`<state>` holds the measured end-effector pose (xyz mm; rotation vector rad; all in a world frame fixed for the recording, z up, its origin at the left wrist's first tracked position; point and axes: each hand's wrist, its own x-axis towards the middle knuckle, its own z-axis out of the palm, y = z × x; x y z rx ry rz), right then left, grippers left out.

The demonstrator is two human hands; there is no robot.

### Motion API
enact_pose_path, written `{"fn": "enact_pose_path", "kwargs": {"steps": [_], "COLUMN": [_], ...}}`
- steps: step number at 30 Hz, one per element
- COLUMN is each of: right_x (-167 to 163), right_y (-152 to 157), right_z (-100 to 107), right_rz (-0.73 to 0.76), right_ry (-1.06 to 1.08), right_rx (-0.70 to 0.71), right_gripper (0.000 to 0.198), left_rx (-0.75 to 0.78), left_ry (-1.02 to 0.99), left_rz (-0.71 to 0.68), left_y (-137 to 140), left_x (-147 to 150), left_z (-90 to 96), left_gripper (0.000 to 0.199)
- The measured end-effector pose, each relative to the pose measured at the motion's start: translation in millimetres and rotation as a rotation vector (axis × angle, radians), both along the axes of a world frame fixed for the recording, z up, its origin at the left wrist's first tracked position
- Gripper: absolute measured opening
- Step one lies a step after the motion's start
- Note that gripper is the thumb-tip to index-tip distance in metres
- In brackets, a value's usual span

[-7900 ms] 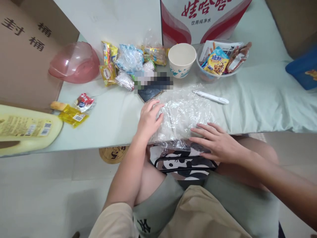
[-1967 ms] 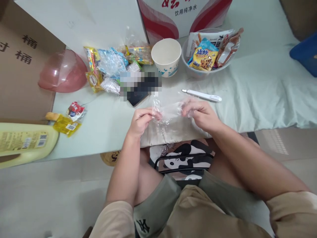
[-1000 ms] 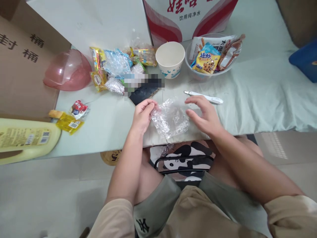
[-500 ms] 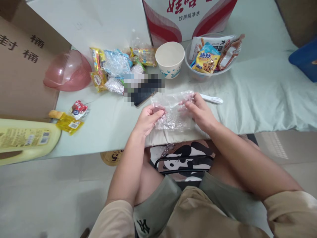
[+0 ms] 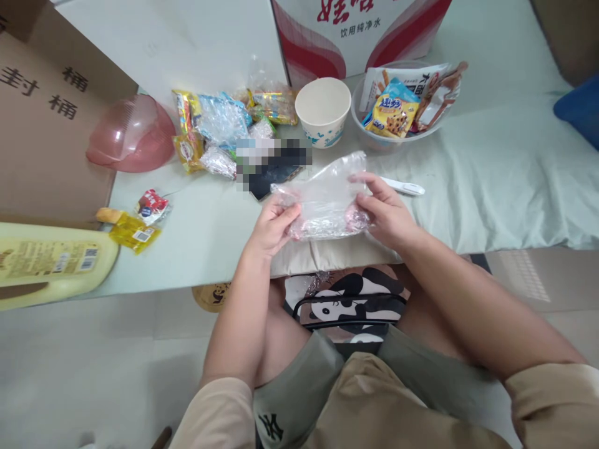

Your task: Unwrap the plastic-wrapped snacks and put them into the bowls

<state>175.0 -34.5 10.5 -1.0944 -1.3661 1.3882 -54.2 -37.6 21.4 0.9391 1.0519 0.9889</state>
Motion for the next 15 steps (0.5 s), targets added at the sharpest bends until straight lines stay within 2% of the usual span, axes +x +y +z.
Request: {"fn": "enact_pose_path", "kwargs": {"steps": [3, 6, 10, 13, 15], "right_x": [3.4, 5.7, 4.4, 3.5, 3.9], "right_y": [1.7, 4.1, 5.2, 5.6, 6.6], "right_z": [2.2, -0.6, -13.8, -21.0, -21.0], "right_rz": [0.022, 0.017, -0.054, -0.126, -0.176], "right_ry": [0.205, 0.228, 0.081, -0.066, -0.098], "right_rx": [-0.162, -0.187, -0.114, 0.009, 0.060], "right_gripper": [0.031, 0.051, 0.049, 0.078, 0.073], "left_rx": [-0.005, 0.016, 0.162, 0.229, 0.286], "left_ry": [-0.057, -0.008, 0.258, 0.341, 0.373], "left_rz": [-0.027, -0.084, -0.083, -0.034, 0.047], "left_y": [-2.2, -2.9, -1.7, 0.4, 1.6], "left_x": [-5.6, -8.6, -7.9, -5.1, -3.3], "left_z": [7.1, 5.0, -9.6, -18.8, -20.3], "left_gripper": [0.035, 0.040, 0.028, 0.052, 0.057]}}
